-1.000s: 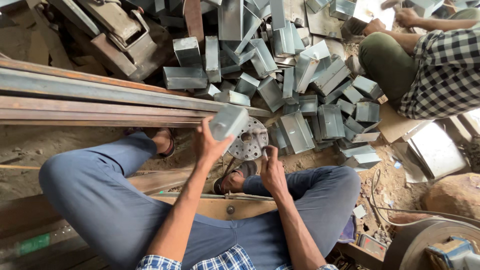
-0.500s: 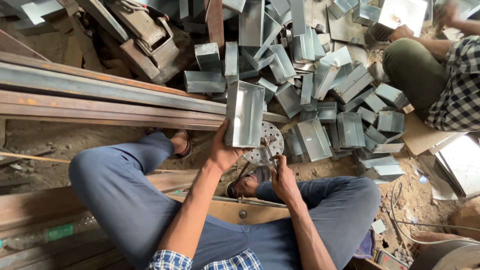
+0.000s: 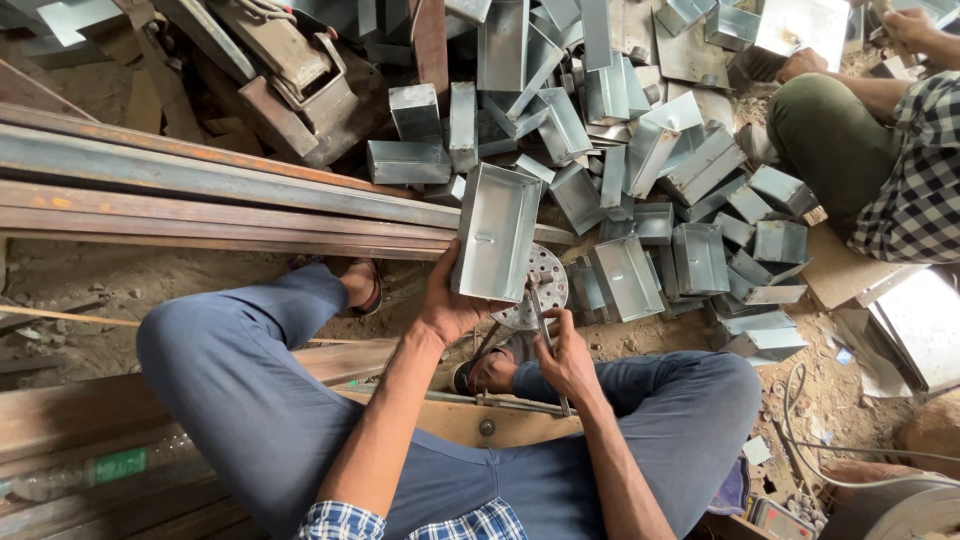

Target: The person uses a hammer to knock a rectangular metal component onto a circular metal jig and then uses a punch and hammer to adjust or mark the piece before setting it aside.

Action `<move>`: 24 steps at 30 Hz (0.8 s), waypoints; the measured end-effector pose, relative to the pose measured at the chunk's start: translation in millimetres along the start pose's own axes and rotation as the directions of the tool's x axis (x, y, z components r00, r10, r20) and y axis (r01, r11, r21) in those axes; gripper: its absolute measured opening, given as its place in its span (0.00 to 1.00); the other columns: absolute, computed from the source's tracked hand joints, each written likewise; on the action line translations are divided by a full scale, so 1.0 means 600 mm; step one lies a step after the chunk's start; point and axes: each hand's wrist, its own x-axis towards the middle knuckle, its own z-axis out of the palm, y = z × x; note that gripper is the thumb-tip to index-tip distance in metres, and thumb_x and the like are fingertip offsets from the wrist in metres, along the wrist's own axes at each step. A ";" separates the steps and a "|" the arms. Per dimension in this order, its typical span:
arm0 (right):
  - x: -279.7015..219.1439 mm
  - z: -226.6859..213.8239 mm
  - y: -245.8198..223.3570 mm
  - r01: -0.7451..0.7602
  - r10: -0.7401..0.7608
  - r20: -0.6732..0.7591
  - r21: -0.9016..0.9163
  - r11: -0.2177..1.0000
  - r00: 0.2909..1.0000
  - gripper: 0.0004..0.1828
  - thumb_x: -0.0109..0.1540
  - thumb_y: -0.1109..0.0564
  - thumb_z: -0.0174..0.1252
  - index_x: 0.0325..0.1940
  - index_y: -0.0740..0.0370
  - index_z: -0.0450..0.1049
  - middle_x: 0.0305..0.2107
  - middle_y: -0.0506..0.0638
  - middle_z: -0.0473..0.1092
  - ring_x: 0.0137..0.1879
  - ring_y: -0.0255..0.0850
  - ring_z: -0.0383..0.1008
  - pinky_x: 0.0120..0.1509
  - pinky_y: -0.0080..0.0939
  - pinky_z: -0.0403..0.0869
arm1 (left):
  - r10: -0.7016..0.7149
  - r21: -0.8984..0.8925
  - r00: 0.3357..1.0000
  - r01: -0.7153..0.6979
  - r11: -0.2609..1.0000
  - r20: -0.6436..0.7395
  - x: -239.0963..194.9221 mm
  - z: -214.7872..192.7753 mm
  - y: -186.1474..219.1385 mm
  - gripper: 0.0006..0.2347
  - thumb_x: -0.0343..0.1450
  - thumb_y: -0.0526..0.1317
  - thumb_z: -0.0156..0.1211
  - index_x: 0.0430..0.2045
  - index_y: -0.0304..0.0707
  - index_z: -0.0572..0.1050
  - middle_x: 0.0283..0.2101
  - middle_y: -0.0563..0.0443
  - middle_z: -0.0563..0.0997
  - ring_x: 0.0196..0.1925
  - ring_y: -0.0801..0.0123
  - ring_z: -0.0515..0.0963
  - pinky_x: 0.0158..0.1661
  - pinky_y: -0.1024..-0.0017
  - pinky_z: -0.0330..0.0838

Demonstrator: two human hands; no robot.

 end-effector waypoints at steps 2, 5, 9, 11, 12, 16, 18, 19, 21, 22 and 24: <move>0.003 -0.004 -0.004 0.057 -0.129 -0.193 -0.338 0.939 0.973 0.13 0.71 0.49 0.57 0.56 0.56 0.70 0.40 0.58 0.75 0.45 0.47 0.77 0.50 0.47 0.75 | -0.006 0.055 0.995 0.012 0.998 -0.096 0.001 -0.004 -0.003 0.31 0.74 0.59 0.53 0.65 0.32 0.64 0.59 0.36 0.75 0.60 0.48 0.77 0.56 0.47 0.77; 0.003 -0.025 -0.022 0.049 -0.061 -0.312 -0.048 0.998 0.948 0.23 0.70 0.44 0.53 0.64 0.59 0.70 0.47 0.57 0.74 0.51 0.43 0.77 0.58 0.45 0.76 | 0.017 0.235 0.986 0.022 0.972 -0.166 0.004 -0.008 -0.011 0.31 0.71 0.58 0.61 0.65 0.39 0.66 0.58 0.42 0.75 0.58 0.56 0.78 0.55 0.53 0.77; -0.003 -0.029 -0.035 0.255 -0.183 -0.215 0.382 0.888 0.959 0.37 0.69 0.38 0.51 0.75 0.62 0.57 0.56 0.56 0.70 0.61 0.42 0.71 0.64 0.45 0.71 | 0.096 0.704 0.988 0.017 0.710 -0.121 0.009 0.017 -0.039 0.32 0.66 0.61 0.67 0.58 0.40 0.68 0.55 0.40 0.75 0.56 0.56 0.79 0.52 0.53 0.79; -0.004 -0.018 -0.025 0.178 -0.175 -0.075 0.685 0.706 0.982 0.43 0.65 0.34 0.53 0.77 0.59 0.52 0.64 0.52 0.64 0.66 0.42 0.69 0.68 0.44 0.69 | 0.115 0.829 0.980 0.074 0.555 -0.164 0.011 0.040 -0.067 0.32 0.66 0.62 0.65 0.58 0.42 0.70 0.56 0.39 0.77 0.57 0.54 0.80 0.54 0.54 0.78; -0.004 -0.016 -0.016 0.179 -0.172 -0.079 0.685 0.706 0.982 0.43 0.65 0.34 0.53 0.77 0.59 0.52 0.64 0.52 0.64 0.66 0.42 0.69 0.68 0.44 0.69 | 0.155 0.918 0.967 0.131 0.375 -0.202 0.011 0.051 -0.082 0.32 0.65 0.64 0.63 0.58 0.44 0.72 0.57 0.38 0.80 0.58 0.53 0.80 0.56 0.54 0.77; -0.006 -0.017 0.000 0.066 0.046 -0.126 0.756 0.652 0.991 0.43 0.62 0.38 0.63 0.71 0.66 0.59 0.60 0.58 0.66 0.62 0.45 0.67 0.64 0.47 0.67 | 0.157 0.987 0.978 0.126 0.098 -0.140 0.011 0.067 -0.121 0.34 0.68 0.64 0.53 0.65 0.45 0.64 0.66 0.38 0.67 0.66 0.52 0.69 0.60 0.51 0.68; -0.009 -0.036 -0.012 0.120 0.053 -0.230 0.673 0.730 0.972 0.43 0.61 0.40 0.67 0.69 0.68 0.61 0.59 0.62 0.67 0.64 0.46 0.67 0.68 0.48 0.67 | 0.048 0.985 0.999 -0.021 0.170 0.013 0.017 0.049 -0.124 0.35 0.75 0.66 0.46 0.70 0.38 0.63 0.74 0.35 0.64 0.77 0.49 0.61 0.73 0.50 0.55; -0.011 -0.051 -0.019 0.063 0.142 -0.240 0.683 0.728 0.960 0.45 0.57 0.40 0.68 0.68 0.65 0.60 0.59 0.60 0.66 0.62 0.46 0.69 0.65 0.48 0.70 | 0.046 0.985 0.999 -0.023 0.171 0.015 0.020 0.034 -0.124 0.35 0.75 0.66 0.46 0.70 0.38 0.63 0.74 0.35 0.64 0.77 0.49 0.61 0.73 0.50 0.55; -0.007 -0.086 -0.029 0.009 0.229 -0.250 0.693 0.721 0.941 0.47 0.52 0.40 0.69 0.68 0.62 0.58 0.58 0.58 0.66 0.60 0.46 0.72 0.63 0.48 0.73 | 0.133 0.994 0.990 -0.031 -0.100 0.044 0.030 -0.008 -0.123 0.37 0.74 0.66 0.41 0.75 0.42 0.56 0.78 0.37 0.57 0.80 0.48 0.56 0.76 0.47 0.49; -0.002 -0.103 -0.029 -0.048 0.275 -0.324 0.565 0.824 0.905 0.50 0.49 0.41 0.71 0.68 0.62 0.57 0.57 0.58 0.63 0.60 0.46 0.69 0.57 0.53 0.75 | 0.131 0.994 0.990 -0.031 -0.100 0.044 0.032 -0.033 -0.121 0.37 0.74 0.66 0.41 0.75 0.42 0.56 0.78 0.37 0.57 0.80 0.48 0.56 0.76 0.47 0.49; 0.010 -0.141 -0.014 -0.118 0.305 -0.402 0.428 0.896 0.863 0.54 0.46 0.43 0.73 0.69 0.62 0.57 0.56 0.58 0.61 0.59 0.46 0.67 0.52 0.58 0.78 | 0.198 0.835 0.979 0.077 -0.545 0.039 0.029 -0.080 -0.117 0.45 0.71 0.66 0.49 0.76 0.37 0.41 0.78 0.31 0.40 0.80 0.41 0.40 0.72 0.40 0.37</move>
